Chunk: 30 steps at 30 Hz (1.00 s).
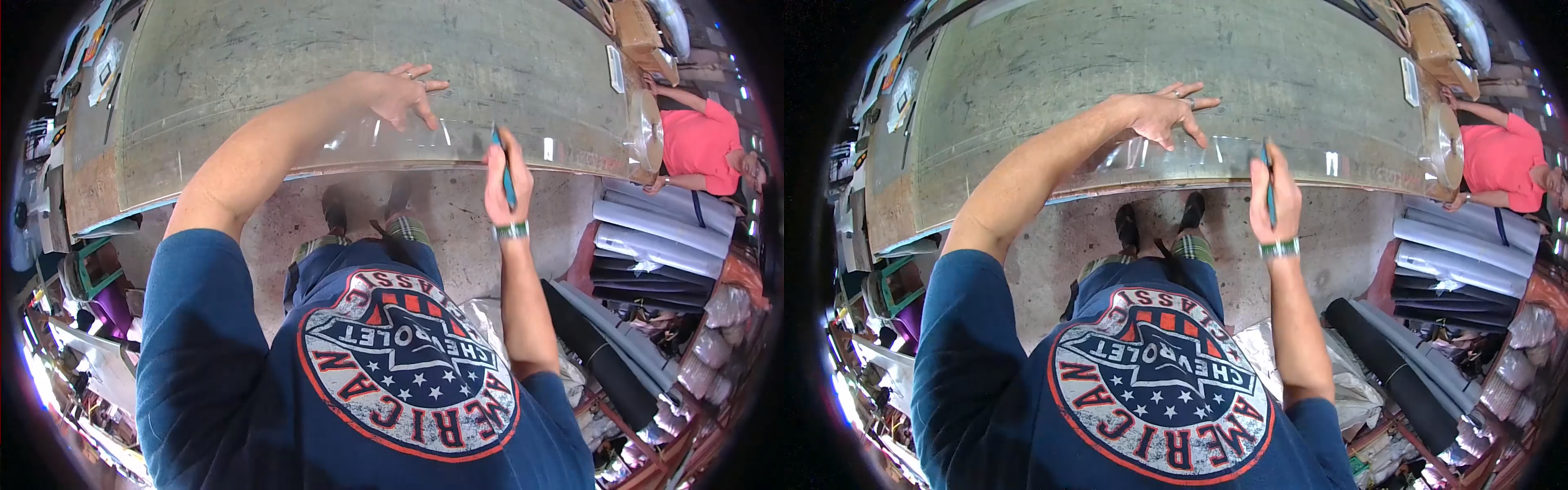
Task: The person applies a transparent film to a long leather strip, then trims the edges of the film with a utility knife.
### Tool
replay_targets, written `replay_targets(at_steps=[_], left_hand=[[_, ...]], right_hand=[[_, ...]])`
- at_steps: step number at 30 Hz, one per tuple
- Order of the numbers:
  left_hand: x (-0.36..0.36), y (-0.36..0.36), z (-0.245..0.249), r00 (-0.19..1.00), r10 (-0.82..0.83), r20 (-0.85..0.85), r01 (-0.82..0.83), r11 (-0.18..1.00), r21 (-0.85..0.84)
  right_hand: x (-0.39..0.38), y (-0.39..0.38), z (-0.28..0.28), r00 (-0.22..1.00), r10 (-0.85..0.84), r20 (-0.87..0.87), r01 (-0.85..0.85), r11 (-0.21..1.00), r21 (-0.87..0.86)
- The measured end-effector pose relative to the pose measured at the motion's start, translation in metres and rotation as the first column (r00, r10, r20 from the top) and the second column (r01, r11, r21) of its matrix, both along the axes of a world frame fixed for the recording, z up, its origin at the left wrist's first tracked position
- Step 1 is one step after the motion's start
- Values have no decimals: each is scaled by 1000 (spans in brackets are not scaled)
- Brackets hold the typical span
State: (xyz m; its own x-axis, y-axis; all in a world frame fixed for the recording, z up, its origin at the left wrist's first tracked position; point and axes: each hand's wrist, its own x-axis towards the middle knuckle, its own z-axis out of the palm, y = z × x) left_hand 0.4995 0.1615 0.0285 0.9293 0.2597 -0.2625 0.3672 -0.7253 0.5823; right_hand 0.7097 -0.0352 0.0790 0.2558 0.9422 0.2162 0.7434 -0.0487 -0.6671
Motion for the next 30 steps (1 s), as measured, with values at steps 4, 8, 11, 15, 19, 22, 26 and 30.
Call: replay_targets(at_steps=[4,8,11,15,19,22,26,30], left_hand=[[-8,1,-8,995,59,80,-65,995,71],[-31,-24,-8,908,349,232,-383,915,123],[-43,-73,7,700,630,335,-703,690,172],[-50,-120,0,565,737,371,-822,464,330],[-53,-122,-23,548,707,447,-832,404,380],[-53,-127,-33,529,708,468,-843,373,388],[-72,-150,-15,316,748,584,-905,54,421],[-257,-231,-127,-852,-247,461,115,-948,-295]], right_hand=[[39,66,-47,848,206,488,-266,962,57],[53,96,-82,738,298,605,-333,941,-57],[57,98,-81,743,302,598,-332,941,-63],[67,99,-81,760,345,552,-382,923,-51],[70,100,-77,801,361,477,-395,918,-32],[51,86,-68,817,462,346,-525,844,110],[18,68,-57,666,698,264,-734,676,62],[-3,61,-30,647,741,180,-762,635,127]])
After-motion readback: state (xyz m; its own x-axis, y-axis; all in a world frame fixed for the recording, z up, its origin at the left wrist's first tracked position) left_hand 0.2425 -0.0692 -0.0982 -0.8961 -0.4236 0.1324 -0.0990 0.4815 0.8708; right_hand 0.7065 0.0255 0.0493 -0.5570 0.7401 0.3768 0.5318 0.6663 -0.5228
